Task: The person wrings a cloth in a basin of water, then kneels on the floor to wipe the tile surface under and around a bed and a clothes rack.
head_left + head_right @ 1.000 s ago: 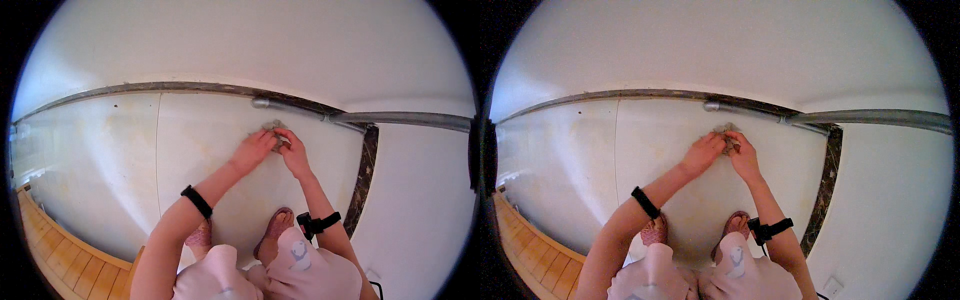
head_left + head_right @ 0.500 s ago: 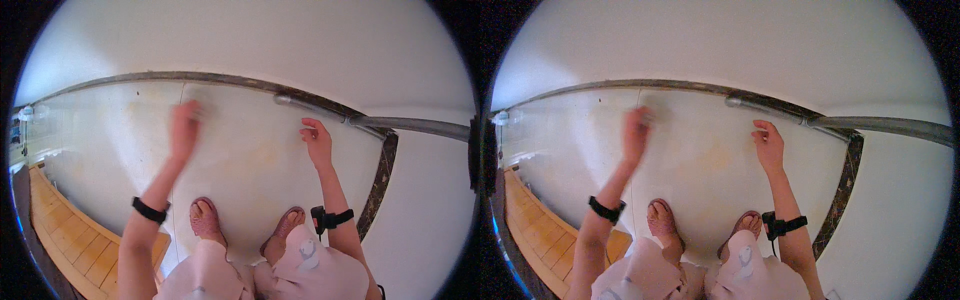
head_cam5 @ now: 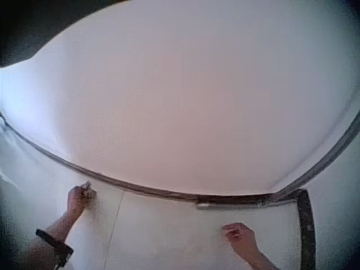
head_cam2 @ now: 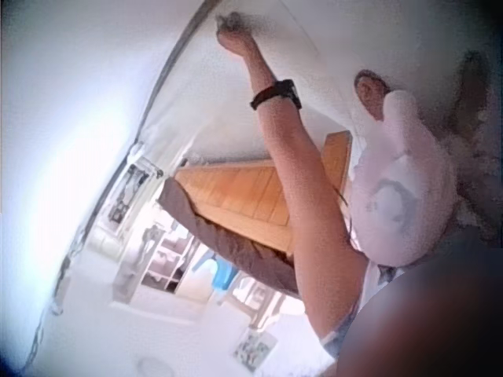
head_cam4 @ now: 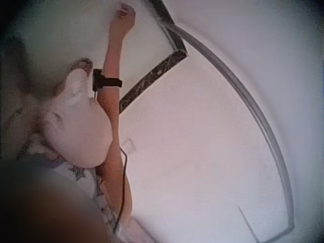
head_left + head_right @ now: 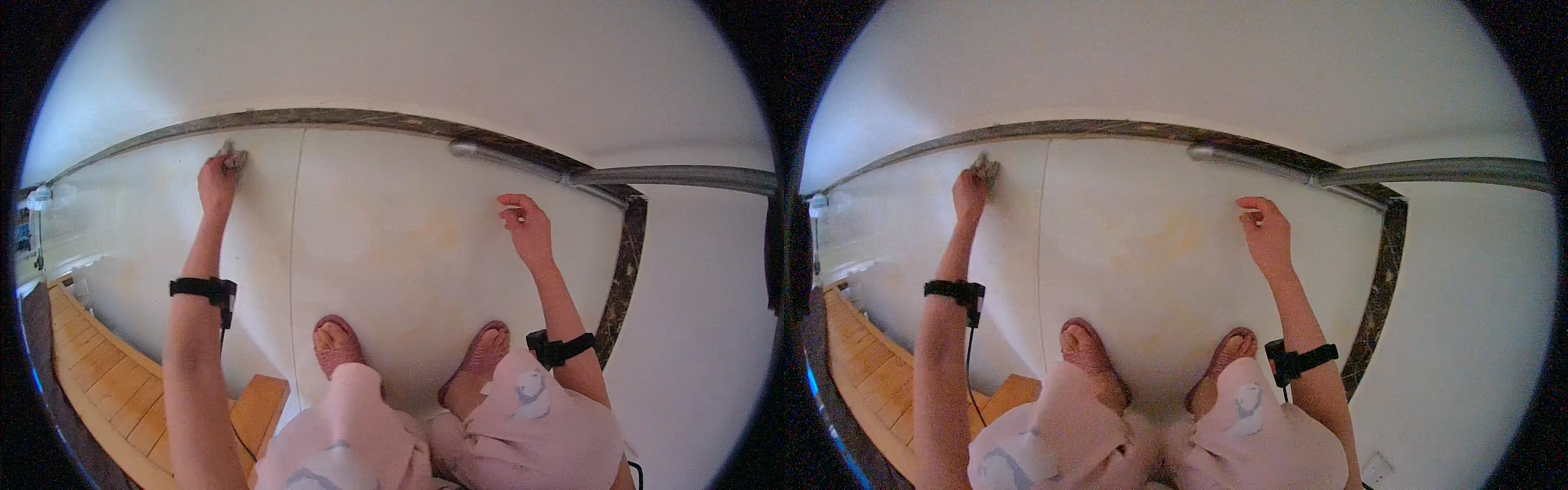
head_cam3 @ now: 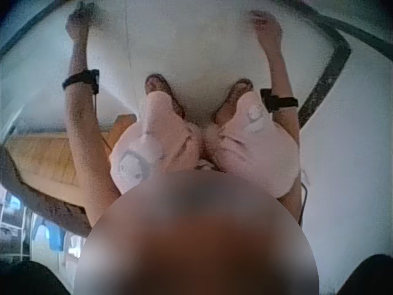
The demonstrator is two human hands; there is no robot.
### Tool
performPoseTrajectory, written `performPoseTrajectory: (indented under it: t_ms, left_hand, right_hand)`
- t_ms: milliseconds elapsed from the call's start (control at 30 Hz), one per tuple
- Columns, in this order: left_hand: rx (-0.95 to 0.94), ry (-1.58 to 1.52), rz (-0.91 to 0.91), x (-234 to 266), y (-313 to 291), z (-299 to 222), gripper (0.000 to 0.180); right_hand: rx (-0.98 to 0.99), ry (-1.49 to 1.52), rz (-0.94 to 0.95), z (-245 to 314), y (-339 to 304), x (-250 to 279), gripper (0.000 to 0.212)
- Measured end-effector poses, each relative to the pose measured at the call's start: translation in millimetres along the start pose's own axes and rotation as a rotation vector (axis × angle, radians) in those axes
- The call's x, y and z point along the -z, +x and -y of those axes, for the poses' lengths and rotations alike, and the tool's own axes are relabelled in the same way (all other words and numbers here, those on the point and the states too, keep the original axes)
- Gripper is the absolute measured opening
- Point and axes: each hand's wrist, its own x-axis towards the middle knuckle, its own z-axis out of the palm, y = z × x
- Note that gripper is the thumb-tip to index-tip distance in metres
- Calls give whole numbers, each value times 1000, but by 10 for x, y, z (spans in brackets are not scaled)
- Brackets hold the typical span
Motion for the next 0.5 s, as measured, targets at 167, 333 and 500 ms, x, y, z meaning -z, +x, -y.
performPoseTrajectory:
  t_ms: [167, 333, 500]
  left_hand:
    - [-601, -120, 276, -711, -760, -1758, 31]
    - [-1341, -319, 751, -1380, -2603, -2363, 12]
    - [-601, -471, 1035, -1366, -2522, -2248, 26]
  right_hand:
    - [-94, -1, -21, -68, 30, 44, 20]
    - [74, -139, 112, 310, 131, -266, 22]
    - [45, -227, 136, 390, 126, -186, 21]
